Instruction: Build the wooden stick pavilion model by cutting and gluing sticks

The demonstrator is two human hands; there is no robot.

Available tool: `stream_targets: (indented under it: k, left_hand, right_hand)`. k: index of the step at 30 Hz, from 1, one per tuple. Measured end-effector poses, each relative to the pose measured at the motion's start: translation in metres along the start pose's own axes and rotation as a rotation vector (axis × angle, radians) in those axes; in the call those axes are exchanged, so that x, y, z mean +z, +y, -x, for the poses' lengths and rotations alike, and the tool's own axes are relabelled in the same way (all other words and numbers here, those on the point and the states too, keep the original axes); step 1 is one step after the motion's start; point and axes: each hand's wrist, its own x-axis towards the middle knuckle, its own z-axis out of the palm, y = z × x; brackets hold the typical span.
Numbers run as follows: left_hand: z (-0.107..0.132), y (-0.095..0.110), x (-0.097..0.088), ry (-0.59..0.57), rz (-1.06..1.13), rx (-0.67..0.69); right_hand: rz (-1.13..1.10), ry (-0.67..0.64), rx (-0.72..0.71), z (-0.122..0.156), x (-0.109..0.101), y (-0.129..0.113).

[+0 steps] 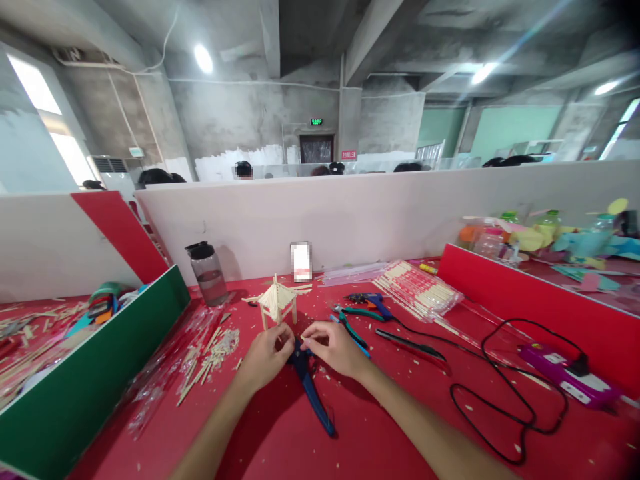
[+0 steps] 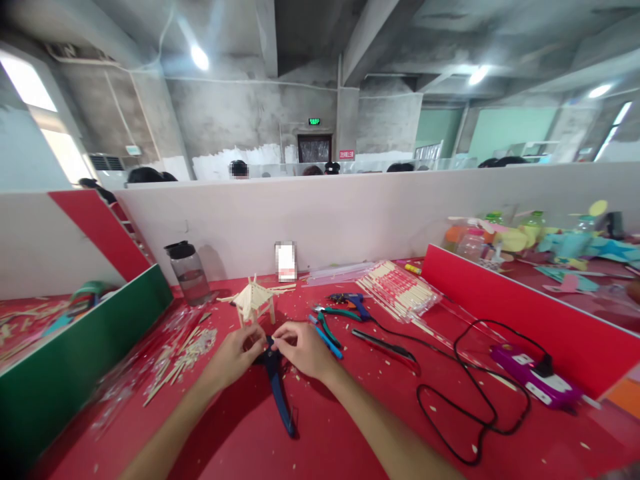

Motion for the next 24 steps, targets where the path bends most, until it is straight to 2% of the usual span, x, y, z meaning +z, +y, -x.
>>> stream_targets:
  k: [13, 24]
  left_hand:
    - [0.003, 0.01, 0.002, 0.007, 0.008, 0.038]
    - [0.001, 0.008, 0.003, 0.005, -0.056, 0.047]
  right_hand:
    - [0.028, 0.019, 0.015, -0.001, 0.0, -0.003]
    - [0.052, 0.02, 0.013, -0.001, 0.003, 0.005]
